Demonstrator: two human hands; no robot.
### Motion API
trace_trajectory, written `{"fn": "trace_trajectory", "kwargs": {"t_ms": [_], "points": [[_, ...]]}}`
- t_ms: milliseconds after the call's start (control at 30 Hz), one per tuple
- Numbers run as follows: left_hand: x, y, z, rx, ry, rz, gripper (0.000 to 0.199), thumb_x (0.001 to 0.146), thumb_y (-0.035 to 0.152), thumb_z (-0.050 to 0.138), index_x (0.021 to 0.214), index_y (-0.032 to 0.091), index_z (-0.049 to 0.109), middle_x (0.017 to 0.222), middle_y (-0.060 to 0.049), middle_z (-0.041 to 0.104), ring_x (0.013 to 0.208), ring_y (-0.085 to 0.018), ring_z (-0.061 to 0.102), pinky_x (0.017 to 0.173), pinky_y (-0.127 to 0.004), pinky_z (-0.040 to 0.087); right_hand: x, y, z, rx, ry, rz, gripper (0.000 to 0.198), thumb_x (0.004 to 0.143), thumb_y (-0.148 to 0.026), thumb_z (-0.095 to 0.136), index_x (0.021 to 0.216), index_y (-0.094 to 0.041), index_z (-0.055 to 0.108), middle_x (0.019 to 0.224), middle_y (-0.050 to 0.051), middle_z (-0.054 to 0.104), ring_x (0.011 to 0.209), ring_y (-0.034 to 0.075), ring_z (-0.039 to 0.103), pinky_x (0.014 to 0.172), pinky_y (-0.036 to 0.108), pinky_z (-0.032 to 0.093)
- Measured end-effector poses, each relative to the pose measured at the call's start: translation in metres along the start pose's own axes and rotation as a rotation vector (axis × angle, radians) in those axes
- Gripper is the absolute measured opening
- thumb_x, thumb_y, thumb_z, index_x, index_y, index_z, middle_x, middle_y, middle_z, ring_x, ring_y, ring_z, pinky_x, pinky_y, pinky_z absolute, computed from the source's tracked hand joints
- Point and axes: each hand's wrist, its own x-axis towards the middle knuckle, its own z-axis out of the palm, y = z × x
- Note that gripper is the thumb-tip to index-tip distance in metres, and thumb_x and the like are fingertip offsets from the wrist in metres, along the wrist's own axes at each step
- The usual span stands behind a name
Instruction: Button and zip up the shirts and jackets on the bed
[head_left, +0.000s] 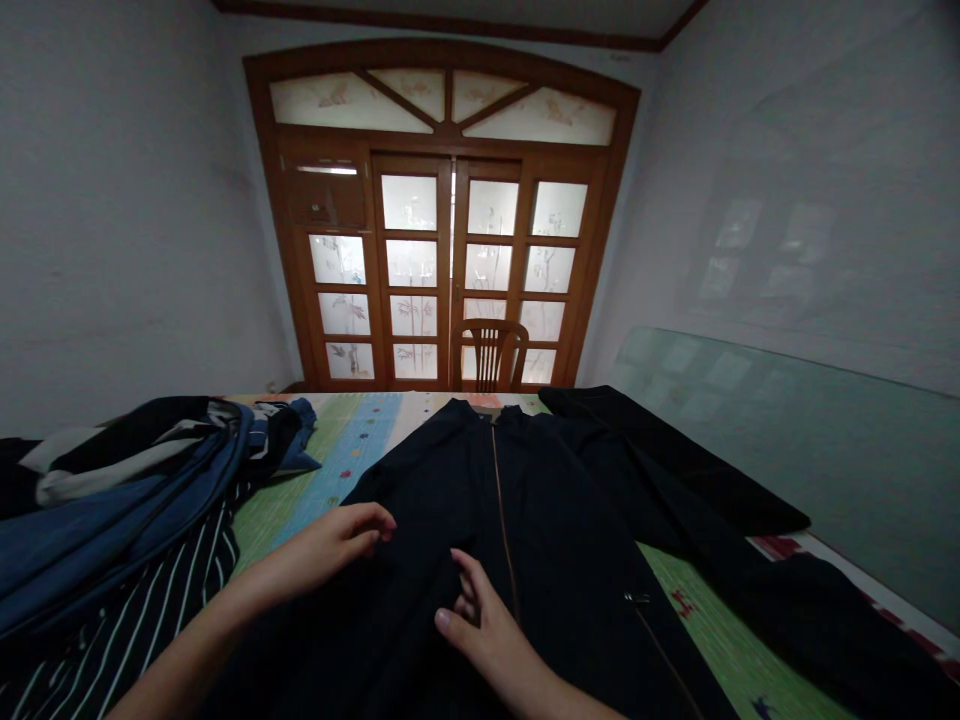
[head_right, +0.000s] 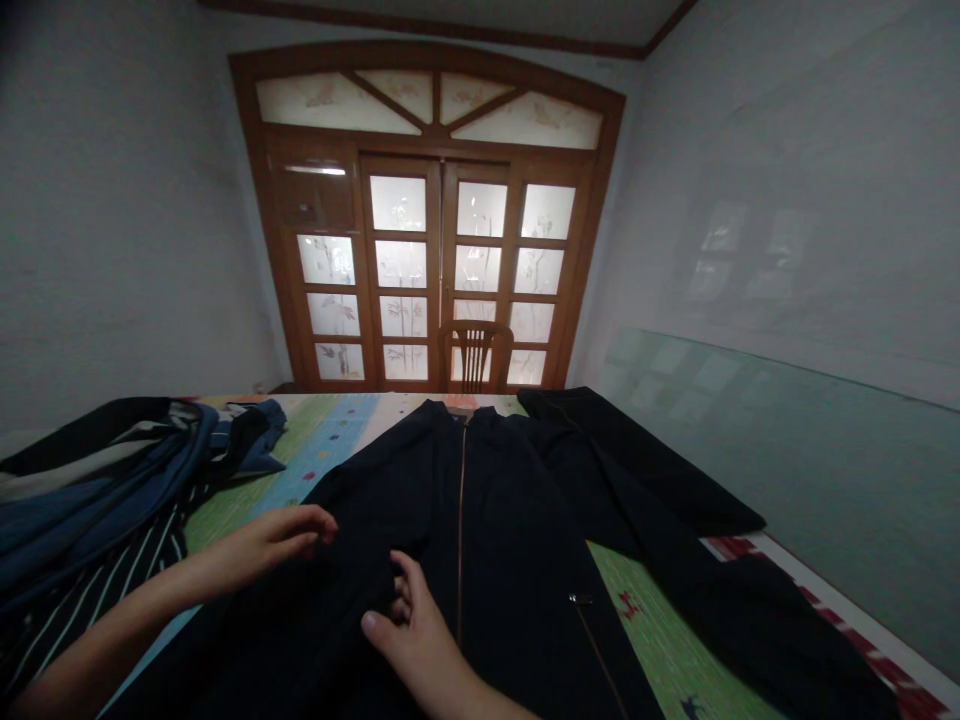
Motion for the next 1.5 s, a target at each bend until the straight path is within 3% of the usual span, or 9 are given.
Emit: {"fn": "trace_trajectory", "kwargs": {"t_ms": [233,367,533,633,733,933,1133,1333,1500], "points": [[0.015,-0.039,-0.023,0.064,0.21,0.041,0.028,0.069,0.029,0.038,0.089,0.018,0.055,0.093,-0.003,0.06,0.092,-0.018,0.053,0.082,-0.03,0.04,-0.006,0.001,-0.009,-0.298,-0.034,-0.043,0.047,0.066,-0.039,0.06,0.106,-0.019,0.045,0.109,0.006,0.049,0.105,0.02,0.043,0.09,0.034,0.03],[0.024,-0.059,-0.017,0.228,0.368,0.019,0.033,0.065,0.024,0.039,0.094,0.015,0.052,0.101,-0.008,0.056,0.101,-0.022,0.048,0.09,-0.035,0.034,-0.007,0.005,-0.004,-0.235,-0.077,-0.044,0.06,0.06,-0.035,0.065,0.112,-0.017,0.04,0.109,0.008,0.05,0.103,0.02,0.045,0.089,0.034,0.032],[0.04,-0.09,0.001,0.192,0.449,-0.021,0.053,0.066,0.021,0.038,0.118,0.01,0.031,0.112,-0.014,0.048,0.099,-0.02,0.049,0.087,-0.036,0.038,-0.011,0.008,-0.006,-0.142,-0.191,0.169,0.068,0.054,-0.039,0.069,0.113,-0.017,0.045,0.106,0.008,0.055,0.099,0.023,0.049,0.085,0.034,0.036],[0.047,-0.102,0.012,0.206,0.49,-0.028,0.052,0.067,0.023,0.039,0.117,0.008,0.032,0.116,-0.015,0.045,0.104,-0.021,0.046,0.091,-0.037,0.035,-0.016,0.012,-0.01,-0.151,-0.181,0.339,0.061,0.051,-0.039,0.071,0.104,-0.015,0.054,0.096,0.007,0.06,0.091,0.024,0.053,0.079,0.035,0.04],[0.054,-0.107,0.018,0.231,0.543,-0.038,0.05,0.068,0.027,0.04,0.114,0.009,0.035,0.114,-0.014,0.047,0.106,-0.023,0.045,0.092,-0.036,0.034,-0.019,0.008,-0.01,-0.093,-0.098,0.362,0.058,0.051,-0.04,0.071,0.1,-0.015,0.056,0.089,0.005,0.061,0.087,0.023,0.055,0.077,0.035,0.041],[0.07,-0.094,0.01,0.372,0.541,-0.063,0.04,0.071,0.029,0.042,0.107,0.013,0.043,0.104,-0.01,0.053,0.098,-0.022,0.05,0.085,-0.034,0.038,-0.021,-0.036,-0.012,0.13,-0.102,0.134,0.046,0.058,-0.046,0.065,0.086,-0.01,0.062,0.077,0.006,0.062,0.076,0.02,0.058,0.075,0.035,0.041],[0.084,-0.06,0.001,0.706,0.471,-0.086,0.029,0.074,0.024,0.04,0.099,0.013,0.052,0.1,-0.012,0.053,0.094,-0.024,0.05,0.08,-0.033,0.037,-0.036,-0.059,-0.033,0.177,0.182,0.124,0.04,0.061,-0.055,0.058,0.072,-0.017,0.063,0.078,0.005,0.063,0.081,0.02,0.056,0.076,0.033,0.041],[0.096,-0.04,0.0,0.702,0.402,-0.098,0.02,0.07,0.019,0.046,0.085,0.016,0.06,0.086,-0.011,0.06,0.089,-0.026,0.053,0.08,-0.036,0.036,-0.051,-0.039,-0.047,-0.201,-0.222,0.111,0.05,0.059,-0.054,0.06,0.097,-0.022,0.059,0.093,0.003,0.061,0.094,0.023,0.051,0.085,0.037,0.036],[0.088,-0.039,-0.01,0.515,0.516,-0.178,0.03,0.077,0.031,0.035,0.085,0.017,0.06,0.08,-0.011,0.063,0.081,-0.028,0.057,0.069,-0.036,0.041,-0.056,-0.028,-0.043,-0.34,-0.154,0.248,0.044,0.065,-0.051,0.055,0.101,-0.025,0.058,0.1,0.003,0.059,0.1,0.025,0.048,0.089,0.038,0.033]]}}
